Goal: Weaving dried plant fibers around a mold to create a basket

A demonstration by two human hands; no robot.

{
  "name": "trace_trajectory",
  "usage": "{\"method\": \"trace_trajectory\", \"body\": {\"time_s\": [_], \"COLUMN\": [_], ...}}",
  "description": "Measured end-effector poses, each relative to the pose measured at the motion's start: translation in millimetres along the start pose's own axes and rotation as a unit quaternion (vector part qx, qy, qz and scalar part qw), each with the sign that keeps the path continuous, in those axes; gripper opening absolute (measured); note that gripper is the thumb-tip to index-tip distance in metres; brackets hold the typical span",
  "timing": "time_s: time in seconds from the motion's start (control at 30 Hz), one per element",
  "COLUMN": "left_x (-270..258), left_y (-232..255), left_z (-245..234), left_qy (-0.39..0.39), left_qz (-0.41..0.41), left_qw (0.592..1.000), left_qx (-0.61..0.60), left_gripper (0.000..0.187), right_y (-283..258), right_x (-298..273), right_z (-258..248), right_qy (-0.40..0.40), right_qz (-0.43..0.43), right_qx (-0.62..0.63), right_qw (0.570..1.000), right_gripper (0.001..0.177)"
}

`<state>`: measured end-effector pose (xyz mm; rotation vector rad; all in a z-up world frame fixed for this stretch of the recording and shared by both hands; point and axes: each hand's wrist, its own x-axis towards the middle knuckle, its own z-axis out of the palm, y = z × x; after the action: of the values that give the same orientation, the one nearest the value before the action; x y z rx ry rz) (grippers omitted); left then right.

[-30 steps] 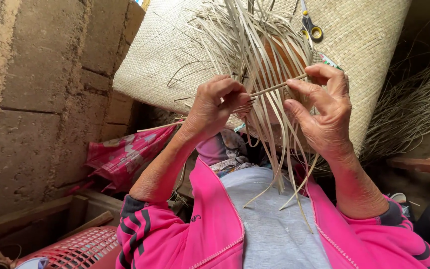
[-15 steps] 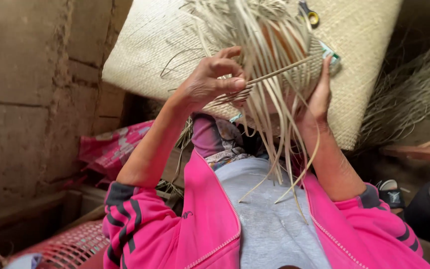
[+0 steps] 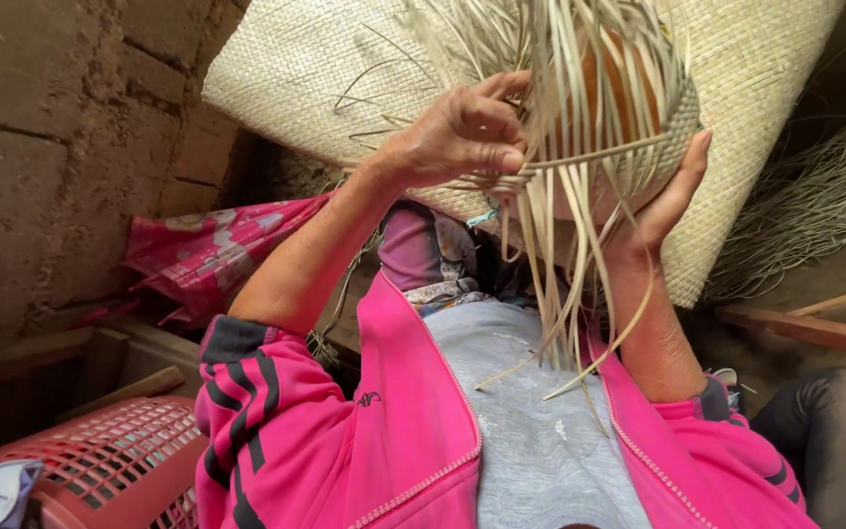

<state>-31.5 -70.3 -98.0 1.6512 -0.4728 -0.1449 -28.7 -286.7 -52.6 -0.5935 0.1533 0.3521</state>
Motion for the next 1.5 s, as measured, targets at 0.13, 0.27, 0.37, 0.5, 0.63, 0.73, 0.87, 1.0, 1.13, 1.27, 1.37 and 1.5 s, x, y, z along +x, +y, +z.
{"method": "trace_trajectory", "body": {"time_s": [0.13, 0.27, 0.37, 0.5, 0.63, 0.73, 0.87, 1.0, 1.13, 1.27, 1.37, 1.5], "left_x": [-4.5, -5.9, -13.1, -18.8, -30.7, -31.5, -23.8, -23.2, -23.8, -27.2, -27.2, -30.2], "left_y": [-11.6, -7.2, 11.8, 17.0, 27.5, 29.5, 37.2, 32.8, 42.5, 53.0, 46.0, 48.6], "left_z": [2.1, 4.5, 6.0, 13.9, 22.0, 25.8, 37.9, 42.0, 43.0, 50.1, 60.0, 62.3], "left_qy": [-0.005, 0.009, 0.025, 0.062, 0.158, 0.18, 0.182, 0.2, 0.209, 0.215, 0.22, 0.22], "left_qz": [0.032, 0.045, 0.001, 0.021, 0.046, 0.031, 0.041, 0.085, 0.087, 0.082, 0.059, 0.049], "left_qw": [0.999, 0.999, 0.998, 0.994, 0.949, 0.925, 0.928, 0.911, 0.884, 0.877, 0.893, 0.905], "left_qx": [-0.013, -0.011, 0.051, 0.09, 0.27, 0.334, 0.322, 0.35, 0.41, 0.421, 0.387, 0.36], "left_gripper": [0.022, 0.02, 0.025, 0.015, 0.016, 0.014, 0.022, 0.03, 0.018, 0.019, 0.014, 0.011], "right_y": [9.6, -2.4, -33.2, -45.0, -32.8, -29.8, -27.2, -27.3, -26.5, -26.0, -25.5, -25.2], "right_x": [-8.0, 30.8, 14.6, -21.2, -16.0, -14.2, -10.8, -11.8, -12.1, -11.6, -12.8, -10.6], "right_z": [3.1, -99.8, -74.8, -11.6, -30.4, -33.7, -42.3, -42.9, -42.1, -40.5, -38.5, -43.2], "right_qy": [0.011, 0.18, -0.047, -0.07, -0.163, -0.178, -0.179, -0.18, -0.175, -0.178, -0.177, -0.179], "right_qz": [-0.008, -0.11, -0.406, -0.515, -0.453, -0.469, -0.491, -0.49, -0.491, -0.503, -0.502, -0.511], "right_qx": [0.059, -0.203, -0.48, -0.6, -0.615, -0.627, -0.64, -0.644, -0.647, -0.641, -0.636, -0.635], "right_qw": [0.998, 0.956, 0.776, 0.608, 0.625, 0.596, 0.564, 0.56, 0.556, 0.551, 0.559, 0.552], "right_gripper": [0.082, 0.1, 0.054, 0.007, 0.012, 0.01, 0.009, 0.011, 0.01, 0.01, 0.01, 0.009]}}
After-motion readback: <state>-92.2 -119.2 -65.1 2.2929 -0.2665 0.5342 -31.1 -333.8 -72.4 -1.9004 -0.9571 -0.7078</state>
